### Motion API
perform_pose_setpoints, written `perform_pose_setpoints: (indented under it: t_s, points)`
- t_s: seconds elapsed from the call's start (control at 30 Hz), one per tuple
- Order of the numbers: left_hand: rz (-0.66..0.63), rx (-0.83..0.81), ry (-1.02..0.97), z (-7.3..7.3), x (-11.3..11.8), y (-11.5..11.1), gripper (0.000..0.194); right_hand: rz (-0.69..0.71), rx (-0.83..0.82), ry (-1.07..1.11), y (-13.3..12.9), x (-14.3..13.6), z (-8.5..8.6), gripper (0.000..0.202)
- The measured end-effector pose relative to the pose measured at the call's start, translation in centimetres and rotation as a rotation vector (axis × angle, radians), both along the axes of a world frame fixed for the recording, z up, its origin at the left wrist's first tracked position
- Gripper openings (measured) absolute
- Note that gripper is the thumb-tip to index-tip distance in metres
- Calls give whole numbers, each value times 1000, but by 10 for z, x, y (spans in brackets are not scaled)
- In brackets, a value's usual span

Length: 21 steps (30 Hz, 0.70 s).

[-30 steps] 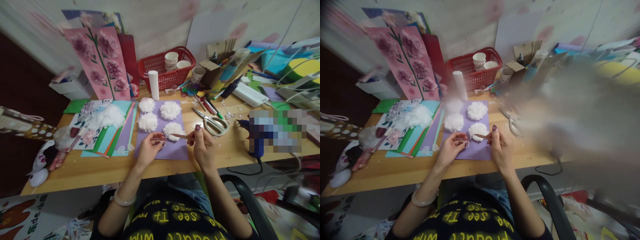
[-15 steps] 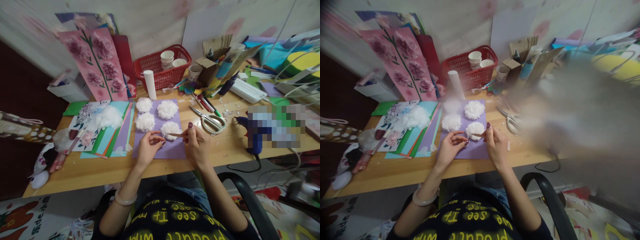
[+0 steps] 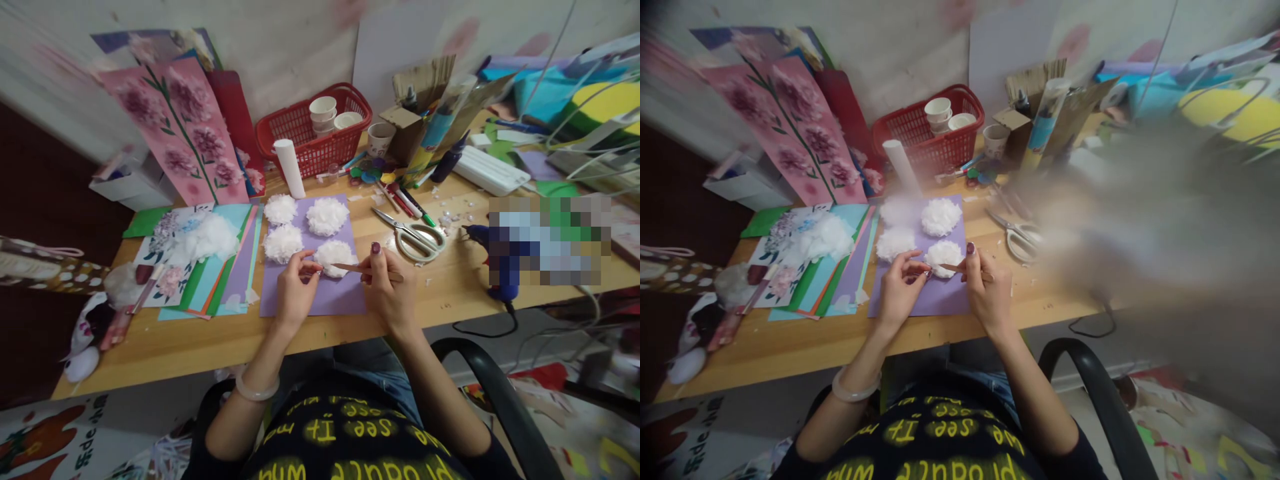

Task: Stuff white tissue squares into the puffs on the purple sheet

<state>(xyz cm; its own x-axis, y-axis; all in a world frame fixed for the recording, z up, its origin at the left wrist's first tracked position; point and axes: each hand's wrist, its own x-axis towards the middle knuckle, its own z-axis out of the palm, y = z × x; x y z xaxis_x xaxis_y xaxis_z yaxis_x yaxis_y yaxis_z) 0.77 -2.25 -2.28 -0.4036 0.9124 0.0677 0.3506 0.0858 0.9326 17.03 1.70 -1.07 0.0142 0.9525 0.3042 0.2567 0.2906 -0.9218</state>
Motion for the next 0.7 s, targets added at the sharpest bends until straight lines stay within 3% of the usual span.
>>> perform_pose_setpoints:
  t_s: [0.2,0.33,0.7]
  points:
    - [4,30,30,-1,0,3,36,29,64,-22,-9,3,12,48]
    - [6,41,32,-1,0,3,34,83,97,-111,-12,-4,10,47]
    - [-27,80,-84,-3,-1,3,32,37,207,-323,-12,-11,4,45]
